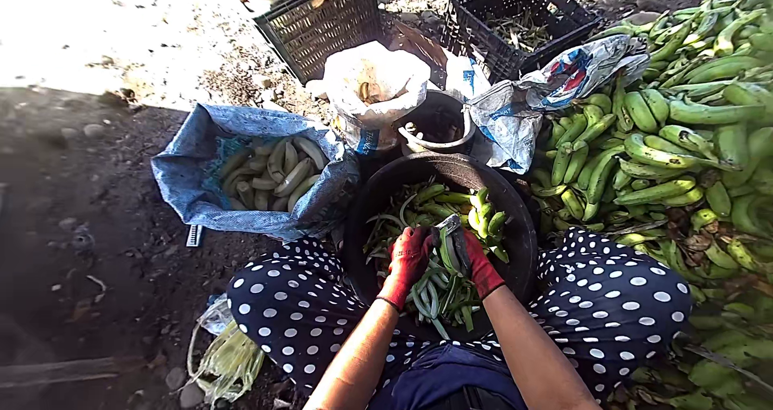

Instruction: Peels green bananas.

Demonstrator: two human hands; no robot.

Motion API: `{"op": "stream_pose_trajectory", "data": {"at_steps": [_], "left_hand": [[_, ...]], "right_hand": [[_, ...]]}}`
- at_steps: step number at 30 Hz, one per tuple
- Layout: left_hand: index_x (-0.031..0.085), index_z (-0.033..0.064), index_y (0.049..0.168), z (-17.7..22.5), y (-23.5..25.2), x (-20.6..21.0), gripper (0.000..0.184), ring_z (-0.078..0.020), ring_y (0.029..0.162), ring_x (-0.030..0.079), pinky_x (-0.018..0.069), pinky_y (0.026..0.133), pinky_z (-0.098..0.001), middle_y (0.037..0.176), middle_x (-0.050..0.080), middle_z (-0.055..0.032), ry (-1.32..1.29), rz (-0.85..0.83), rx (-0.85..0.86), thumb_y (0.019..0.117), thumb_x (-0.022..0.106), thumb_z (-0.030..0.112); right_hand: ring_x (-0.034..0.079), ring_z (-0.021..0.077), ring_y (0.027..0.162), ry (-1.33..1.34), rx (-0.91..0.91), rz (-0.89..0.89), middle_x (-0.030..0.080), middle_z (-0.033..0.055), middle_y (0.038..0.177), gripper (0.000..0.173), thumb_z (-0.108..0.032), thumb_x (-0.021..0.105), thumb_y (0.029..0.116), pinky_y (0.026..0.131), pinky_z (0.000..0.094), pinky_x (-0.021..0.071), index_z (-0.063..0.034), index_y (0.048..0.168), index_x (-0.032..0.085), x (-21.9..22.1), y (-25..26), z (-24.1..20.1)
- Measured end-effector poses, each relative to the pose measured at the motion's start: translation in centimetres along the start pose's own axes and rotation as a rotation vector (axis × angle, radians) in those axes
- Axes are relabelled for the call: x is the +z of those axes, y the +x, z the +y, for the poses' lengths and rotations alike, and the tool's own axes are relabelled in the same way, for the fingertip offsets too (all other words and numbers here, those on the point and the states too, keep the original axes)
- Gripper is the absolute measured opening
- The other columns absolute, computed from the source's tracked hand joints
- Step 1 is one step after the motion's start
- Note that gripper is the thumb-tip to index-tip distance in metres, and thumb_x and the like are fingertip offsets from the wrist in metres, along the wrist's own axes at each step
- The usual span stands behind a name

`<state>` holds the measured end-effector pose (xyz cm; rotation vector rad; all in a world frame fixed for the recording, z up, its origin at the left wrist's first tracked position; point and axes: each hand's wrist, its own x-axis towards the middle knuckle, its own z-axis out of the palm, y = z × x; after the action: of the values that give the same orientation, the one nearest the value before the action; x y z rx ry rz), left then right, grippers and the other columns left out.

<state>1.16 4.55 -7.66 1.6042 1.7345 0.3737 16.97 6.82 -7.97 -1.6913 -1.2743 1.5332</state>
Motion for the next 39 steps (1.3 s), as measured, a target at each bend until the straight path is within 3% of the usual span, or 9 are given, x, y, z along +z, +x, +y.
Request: {"op": "stream_pose_trajectory", "data": {"at_steps": [11, 13, 15, 17, 18, 21, 25, 33, 39], "left_hand": [[0.065, 0.0054, 0.128, -1.4, 0.1, -0.4, 0.044, -0.0336, 0.118, 0.064, 0.0482, 0.103, -0.0554, 0.122, 0.068, -0.0202, -0.213, -0.006, -0.111, 0.1109, 0.038, 0.036], [0.065, 0.0068, 0.128, -1.1, -0.2, -0.5, 0.043, -0.034, 0.117, 0.064, 0.049, 0.102, -0.0555, 0.122, 0.067, -0.0199, -0.21, -0.004, -0.073, 0.1103, 0.041, 0.037], [0.066, 0.0072, 0.13, -0.1, -0.8, -0.5, 0.04, -0.0371, 0.114, 0.064, 0.0502, 0.099, -0.0567, 0.123, 0.065, -0.0214, -0.17, -0.04, 0.006, 0.1092, 0.046, 0.034], [0.068, 0.0102, 0.129, 0.5, -1.5, -0.1, 0.037, -0.0385, 0.113, 0.065, 0.0505, 0.097, -0.0586, 0.124, 0.065, -0.0211, -0.046, -0.077, 0.123, 0.1074, 0.05, 0.034], [0.069, 0.0125, 0.129, 0.7, -1.7, 0.3, 0.036, -0.0388, 0.113, 0.065, 0.0497, 0.096, -0.0604, 0.123, 0.066, -0.0207, 0.01, -0.083, 0.188, 0.106, 0.053, 0.035], [0.069, 0.0168, 0.128, 0.8, -2.5, 1.0, 0.036, -0.0408, 0.112, 0.063, 0.0466, 0.093, -0.0636, 0.117, 0.068, -0.0206, 0.102, -0.048, 0.358, 0.101, 0.062, 0.039], [0.069, 0.018, 0.128, 0.9, -2.5, 1.2, 0.037, -0.0407, 0.112, 0.063, 0.0464, 0.093, -0.0631, 0.117, 0.067, -0.0201, 0.105, 0.019, 0.394, 0.0984, 0.065, 0.04], [0.067, 0.0187, 0.134, 1.3, -2.1, 1.1, 0.041, -0.0397, 0.119, 0.06, 0.0436, 0.097, -0.0619, 0.125, 0.065, -0.02, 0.086, -0.033, 0.33, 0.0997, 0.063, 0.041], [0.067, 0.0166, 0.135, 1.4, -2.4, 1.3, 0.043, -0.0402, 0.119, 0.061, 0.0448, 0.099, -0.0615, 0.129, 0.064, -0.0213, 0.069, 0.013, 0.259, 0.0992, 0.062, 0.039]], "right_hand": [[0.066, 0.0195, 0.109, -0.164, -0.108, -0.218, 0.067, 0.0183, 0.123, 0.04, -0.022, 0.042, 0.1088, 0.1, 0.0391, 0.0515, 0.0015, 0.136, 0.059, -1.3, -0.2, 2.0], [0.065, 0.0141, 0.08, -0.061, -0.11, -0.143, 0.068, 0.0113, 0.1, 0.041, -0.027, 0.038, 0.1097, 0.074, 0.0347, 0.0566, -0.0004, 0.131, 0.061, -1.2, -0.1, 2.1], [0.058, 0.0086, 0.065, 0.191, -0.09, -0.156, 0.061, 0.0034, 0.084, 0.04, -0.03, 0.032, 0.1118, 0.06, 0.0284, 0.0534, -0.0028, 0.125, 0.058, -1.4, 0.2, 2.5], [0.063, 0.0068, 0.065, 0.569, -0.022, -0.213, 0.066, -0.0001, 0.078, 0.045, -0.032, 0.02, 0.1115, 0.059, 0.0264, 0.0568, -0.0061, 0.112, 0.057, -2.1, 0.9, 3.2], [0.066, 0.0086, 0.065, 0.735, 0.065, -0.224, 0.068, 0.0005, 0.076, 0.055, -0.043, 0.016, 0.1107, 0.058, 0.0285, 0.0583, -0.0088, 0.108, 0.058, -2.4, 1.6, 3.6], [0.063, 0.005, 0.062, 0.923, 0.239, -0.203, 0.064, -0.0032, 0.073, 0.065, -0.057, 0.011, 0.1069, 0.055, 0.0225, 0.055, -0.0138, 0.103, 0.058, -3.4, 3.0, 3.7], [0.063, 0.0046, 0.058, 0.989, 0.213, -0.253, 0.063, -0.0035, 0.067, 0.059, -0.043, 0.01, 0.1078, 0.054, 0.0217, 0.0553, -0.0138, 0.094, 0.059, -4.1, 3.4, 4.3], [0.059, 0.011, 0.057, 1.017, 0.4, -0.134, 0.058, 0.0007, 0.069, 0.052, -0.051, 0.02, 0.1074, 0.05, 0.0289, 0.0527, -0.0135, 0.095, 0.054, -2.6, 1.8, 1.6], [0.058, 0.0152, 0.057, 0.943, 0.353, -0.108, 0.058, 0.005, 0.07, 0.054, -0.052, 0.022, 0.1093, 0.05, 0.0331, 0.0522, -0.009, 0.101, 0.054, -1.7, 0.7, 0.2]]}}
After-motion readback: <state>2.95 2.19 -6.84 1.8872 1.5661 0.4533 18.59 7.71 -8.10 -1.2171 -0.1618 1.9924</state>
